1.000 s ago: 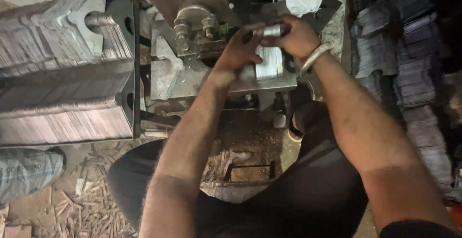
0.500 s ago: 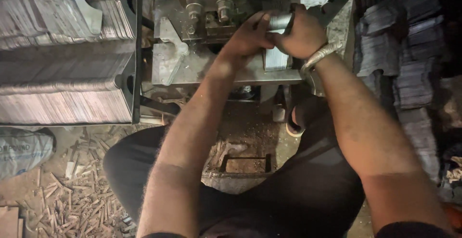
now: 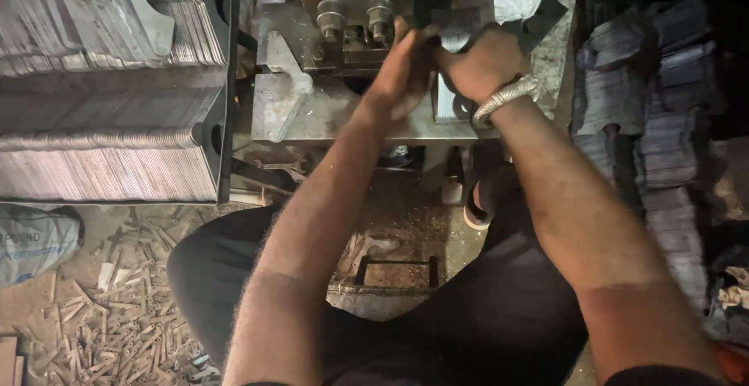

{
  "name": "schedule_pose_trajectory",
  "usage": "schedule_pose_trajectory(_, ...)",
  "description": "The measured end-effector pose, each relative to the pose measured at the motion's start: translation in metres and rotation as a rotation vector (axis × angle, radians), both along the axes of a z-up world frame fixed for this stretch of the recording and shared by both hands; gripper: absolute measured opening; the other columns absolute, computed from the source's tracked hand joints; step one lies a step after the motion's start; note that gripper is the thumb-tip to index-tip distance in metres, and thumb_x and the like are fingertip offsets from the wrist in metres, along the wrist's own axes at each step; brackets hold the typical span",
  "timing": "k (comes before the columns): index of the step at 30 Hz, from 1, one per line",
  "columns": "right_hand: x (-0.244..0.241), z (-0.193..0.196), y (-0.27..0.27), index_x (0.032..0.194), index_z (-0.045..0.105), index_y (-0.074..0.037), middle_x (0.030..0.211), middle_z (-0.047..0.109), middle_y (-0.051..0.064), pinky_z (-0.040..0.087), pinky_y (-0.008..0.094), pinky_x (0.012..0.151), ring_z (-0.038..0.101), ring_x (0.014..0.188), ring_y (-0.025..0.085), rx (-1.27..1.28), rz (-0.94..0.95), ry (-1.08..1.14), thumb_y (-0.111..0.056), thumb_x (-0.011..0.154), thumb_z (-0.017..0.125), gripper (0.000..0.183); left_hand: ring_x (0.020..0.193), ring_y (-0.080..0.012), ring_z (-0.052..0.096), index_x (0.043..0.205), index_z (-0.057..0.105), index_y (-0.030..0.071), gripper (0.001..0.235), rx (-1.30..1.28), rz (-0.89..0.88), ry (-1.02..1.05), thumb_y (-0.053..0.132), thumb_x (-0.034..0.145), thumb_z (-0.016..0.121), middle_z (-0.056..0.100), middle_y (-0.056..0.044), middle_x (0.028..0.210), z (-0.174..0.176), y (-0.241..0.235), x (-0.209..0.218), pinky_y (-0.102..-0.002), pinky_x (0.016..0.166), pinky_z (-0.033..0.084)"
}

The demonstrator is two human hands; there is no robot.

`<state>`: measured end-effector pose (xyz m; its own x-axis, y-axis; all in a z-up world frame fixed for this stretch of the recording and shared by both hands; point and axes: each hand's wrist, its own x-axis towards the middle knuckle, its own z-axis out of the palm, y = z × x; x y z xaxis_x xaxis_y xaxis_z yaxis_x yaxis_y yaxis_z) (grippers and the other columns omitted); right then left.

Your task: Manually place and stamp metal blanks using a fabrication machine.

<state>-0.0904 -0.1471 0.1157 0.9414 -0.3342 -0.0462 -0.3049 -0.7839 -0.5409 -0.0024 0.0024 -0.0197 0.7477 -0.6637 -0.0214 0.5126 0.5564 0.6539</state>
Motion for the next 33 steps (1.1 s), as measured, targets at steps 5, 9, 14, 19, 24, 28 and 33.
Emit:
schedule_pose_trajectory(5,0.007,-0.004,-0.008,0.099,0.076,0.0,0.098,0.072,0.03,0.059,0.049,0.08,0.072,0.093,0.043,-0.009,-0.011,0.085,-0.068,0.076,0.079,0.072,0.12,-0.0237,0.053,0.153,0.029,0.022,0.065,0.308,0.276,-0.063,0.024,0.096,0.061,0.054,-0.007,0.139,0.034,0.019,-0.046,-0.041,0.099,0.046)
schedule_pose_trajectory(9,0.013,-0.022,-0.01,0.102,0.076,0.001,0.099,0.071,0.033,0.056,0.053,0.084,0.069,0.096,0.047,-0.145,0.086,0.007,-0.068,0.08,0.077,0.073,0.092,-0.0286,0.073,0.143,0.052,0.004,0.055,0.859,0.225,-0.19,0.042,0.103,0.055,0.069,-0.021,0.126,0.094,0.066,-0.138,-0.048,0.086,0.061)
schedule_pose_trajectory(14,0.012,-0.016,-0.01,0.103,0.076,0.0,0.102,0.071,0.031,0.056,0.051,0.087,0.069,0.099,0.046,-0.14,0.033,0.079,-0.062,0.08,0.077,0.066,0.109,-0.0371,0.072,0.15,0.05,0.009,0.079,1.209,-0.441,-1.118,0.04,0.083,0.077,0.064,-0.021,0.137,0.114,0.132,-0.201,-0.042,0.102,0.052)
schedule_pose_trajectory(19,0.02,-0.017,-0.013,0.113,0.079,-0.01,0.108,0.074,0.024,0.053,0.053,0.088,0.068,0.102,0.047,-0.106,0.178,-0.083,-0.054,0.084,0.069,0.053,0.12,-0.0366,0.064,0.146,0.053,0.004,0.072,1.547,-0.777,-1.265,0.036,0.085,0.076,0.064,-0.023,0.136,-0.001,0.166,-0.239,-0.048,0.103,0.049)
schedule_pose_trajectory(24,0.032,-0.032,-0.026,0.119,0.075,0.003,0.121,0.071,0.032,0.053,0.051,0.101,0.067,0.115,0.047,-0.255,0.073,0.231,-0.065,0.093,0.064,0.073,0.118,-0.0428,0.061,0.14,0.057,0.014,0.046,1.365,-0.758,-0.861,0.035,0.099,0.056,0.066,-0.022,0.127,0.123,0.148,-0.221,-0.055,0.102,0.049)
schedule_pose_trajectory(28,0.062,-0.039,-0.04,0.129,0.068,-0.001,0.132,0.058,0.033,0.045,0.052,0.1,0.056,0.121,0.049,-0.272,0.099,0.293,-0.068,0.086,0.066,0.079,0.114,-0.0421,0.066,0.135,0.061,0.006,0.055,1.264,-0.233,-1.511,0.022,0.082,0.065,0.069,-0.025,0.123,0.029,0.148,-0.229,-0.055,0.099,0.049)
schedule_pose_trajectory(33,0.059,-0.018,-0.025,0.127,0.072,0.002,0.138,0.066,0.031,0.05,0.05,0.109,0.064,0.127,0.046,-0.264,0.012,0.564,-0.067,0.084,0.066,0.082,0.114,-0.0437,0.064,0.127,0.064,0.01,0.054,1.302,-0.361,-1.25,0.035,0.08,0.073,0.066,-0.023,0.126,0.065,0.154,-0.226,-0.058,0.095,0.047)
